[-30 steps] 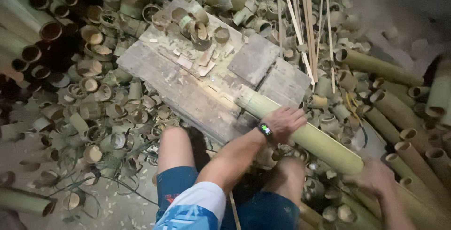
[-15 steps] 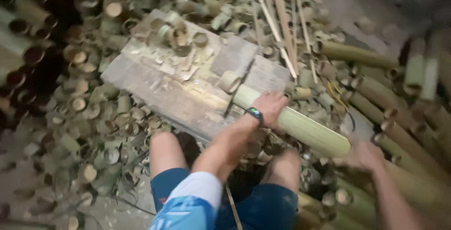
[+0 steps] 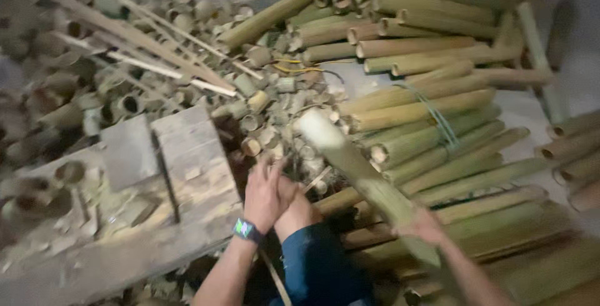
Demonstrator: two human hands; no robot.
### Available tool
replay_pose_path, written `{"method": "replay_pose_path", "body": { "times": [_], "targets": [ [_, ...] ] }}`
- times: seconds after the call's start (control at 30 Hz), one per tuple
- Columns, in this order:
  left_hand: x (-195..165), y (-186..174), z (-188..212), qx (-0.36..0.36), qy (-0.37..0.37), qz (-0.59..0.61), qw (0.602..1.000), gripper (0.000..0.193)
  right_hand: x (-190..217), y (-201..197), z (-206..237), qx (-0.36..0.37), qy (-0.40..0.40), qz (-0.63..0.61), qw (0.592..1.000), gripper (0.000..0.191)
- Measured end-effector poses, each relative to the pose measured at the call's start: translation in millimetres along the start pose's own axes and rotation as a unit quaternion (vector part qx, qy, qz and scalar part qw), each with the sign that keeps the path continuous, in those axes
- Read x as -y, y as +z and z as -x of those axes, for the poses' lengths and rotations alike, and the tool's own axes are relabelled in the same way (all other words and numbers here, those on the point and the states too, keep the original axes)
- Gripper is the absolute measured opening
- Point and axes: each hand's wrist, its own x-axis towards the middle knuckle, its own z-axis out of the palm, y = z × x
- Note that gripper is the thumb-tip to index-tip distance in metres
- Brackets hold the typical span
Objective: The person sits on the floor and splits bamboo poles lengthwise into thin strips by hand, prying the halves apart and separating the strips. The split strips are stacked in a growing pile beside them while discarded bamboo segments and scraps accumulate around the work area.
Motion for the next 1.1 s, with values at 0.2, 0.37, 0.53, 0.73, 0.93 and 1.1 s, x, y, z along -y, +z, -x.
{"method": "replay_pose_path", "body": {
  "times": [0.2, 0.37, 0.53, 0.73, 0.93, 1.1],
  "targets": [
    [-31.5, 21.6, 44.8, 0.194, -0.157, 0.133, 0.959, 0.053, -31.5, 34.6, 0.1, 0.000, 0.110, -0.492, 0.864, 0.077],
    [-19.4, 19.2, 74.6, 0.170, -0.093, 0.127, 0.973, 0.045, -4.6, -144.7, -86.9, -0.184, 0.017, -0.606, 0.773, 0.083],
    [-17.2, 36.3, 96.1, 0.153, -0.216, 0.142, 0.954, 0.048, 6.7, -255.3, -147.8, -0.357, 0.064, -0.535, 0.763, 0.067],
    [-7.9, 66.7, 119.6, 0.122, -0.314, 0.153, 0.929, 0.048, 20.8, -150.4, -178.6, -0.307, 0.043, -0.223, 0.924, 0.038],
    [37.9, 88.1, 154.1, 0.129, -0.203, 0.098, 0.966, 0.046, 91.1, -58.1, -225.4, -0.136, 0.199, -0.488, 0.839, 0.062],
    [82.1, 112.2, 189.2, 0.106, -0.157, 0.080, 0.979, 0.049, 125.8, -45.3, -281.3, -0.207, 0.136, -0.555, 0.794, 0.074]
  ]
}}
